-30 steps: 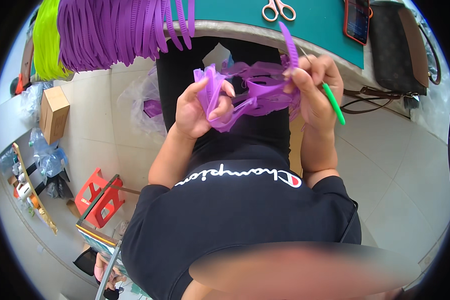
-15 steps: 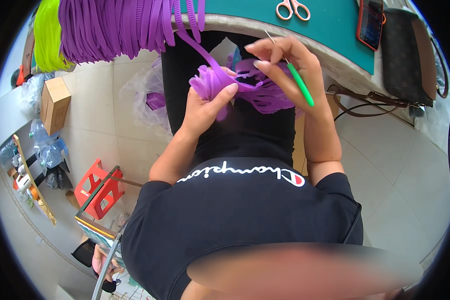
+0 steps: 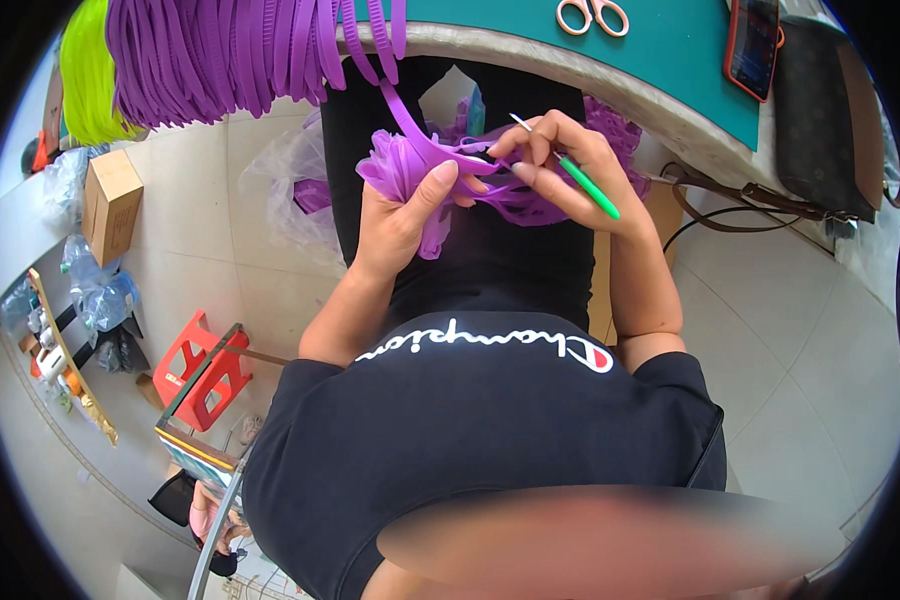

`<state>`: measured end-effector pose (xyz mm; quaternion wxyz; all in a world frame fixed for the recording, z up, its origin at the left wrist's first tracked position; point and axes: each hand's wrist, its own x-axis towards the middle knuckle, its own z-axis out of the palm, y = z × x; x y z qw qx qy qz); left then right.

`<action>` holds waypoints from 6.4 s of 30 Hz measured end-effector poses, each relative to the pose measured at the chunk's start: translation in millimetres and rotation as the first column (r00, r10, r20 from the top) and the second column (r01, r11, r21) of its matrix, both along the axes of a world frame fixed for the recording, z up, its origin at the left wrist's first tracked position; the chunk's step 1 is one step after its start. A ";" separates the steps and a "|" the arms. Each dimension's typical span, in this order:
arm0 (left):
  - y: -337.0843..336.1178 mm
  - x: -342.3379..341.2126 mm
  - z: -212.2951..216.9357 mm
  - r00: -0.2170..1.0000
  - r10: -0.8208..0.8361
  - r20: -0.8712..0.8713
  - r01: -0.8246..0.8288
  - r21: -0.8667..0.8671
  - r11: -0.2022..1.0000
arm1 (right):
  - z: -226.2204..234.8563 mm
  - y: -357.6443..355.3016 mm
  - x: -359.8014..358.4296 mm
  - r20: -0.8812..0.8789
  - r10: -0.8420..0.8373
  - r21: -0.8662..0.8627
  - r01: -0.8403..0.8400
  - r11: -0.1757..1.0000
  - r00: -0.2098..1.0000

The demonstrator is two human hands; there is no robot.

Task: Assembling purple plastic fringe strips into decorative bundles or pom-poms using a specialized hook tool.

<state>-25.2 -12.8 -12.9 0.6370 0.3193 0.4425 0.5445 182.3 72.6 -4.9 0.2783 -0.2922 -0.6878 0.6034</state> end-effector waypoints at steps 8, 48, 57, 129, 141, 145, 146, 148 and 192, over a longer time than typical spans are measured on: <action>-1.8 -1.8 0.8 0.999 -0.003 -0.034 0.004 0.017 1.000 | -2.7 -2.2 -3.2 0.091 -0.072 0.231 0.049 0.972 0.993; -65.6 -77.8 -34.3 0.984 0.166 -0.072 -0.172 -0.089 0.981 | -53.4 3.7 -18.1 0.423 0.148 0.286 -0.286 0.915 0.894; -59.4 -74.1 -26.1 0.986 0.163 0.017 -0.162 -0.057 0.985 | -59.5 4.5 -21.5 0.345 0.208 0.227 -0.297 0.928 0.915; 4.6 -17.4 -21.0 0.395 -0.047 -0.918 0.550 0.195 0.812 | -70.5 -44.2 67.7 0.296 -0.405 0.211 0.355 0.911 0.865; 50.0 32.5 -32.8 0.258 -0.631 -0.732 0.665 -0.339 0.665 | -50.4 -60.7 88.1 0.319 -0.320 0.012 0.334 0.943 0.892; 60.3 37.1 39.3 0.601 -0.791 -0.115 0.774 -0.161 0.612 | -43.5 -65.9 65.7 0.215 -0.189 -0.058 0.206 0.977 0.958; 60.6 38.4 70.1 0.630 -0.772 0.085 0.769 -0.199 0.607 | -47.0 -72.4 57.7 0.132 -0.230 -0.035 0.237 0.971 0.964; 55.2 50.0 121.2 0.733 -0.607 0.307 0.648 -0.046 0.760 | -37.9 -79.3 42.0 -0.282 -0.324 -0.609 0.093 0.788 0.903; -0.6 -8.2 19.7 0.819 -0.098 0.565 0.131 -0.017 0.991 | 13.1 -16.1 -7.0 -0.149 -0.447 -0.313 0.386 0.868 0.882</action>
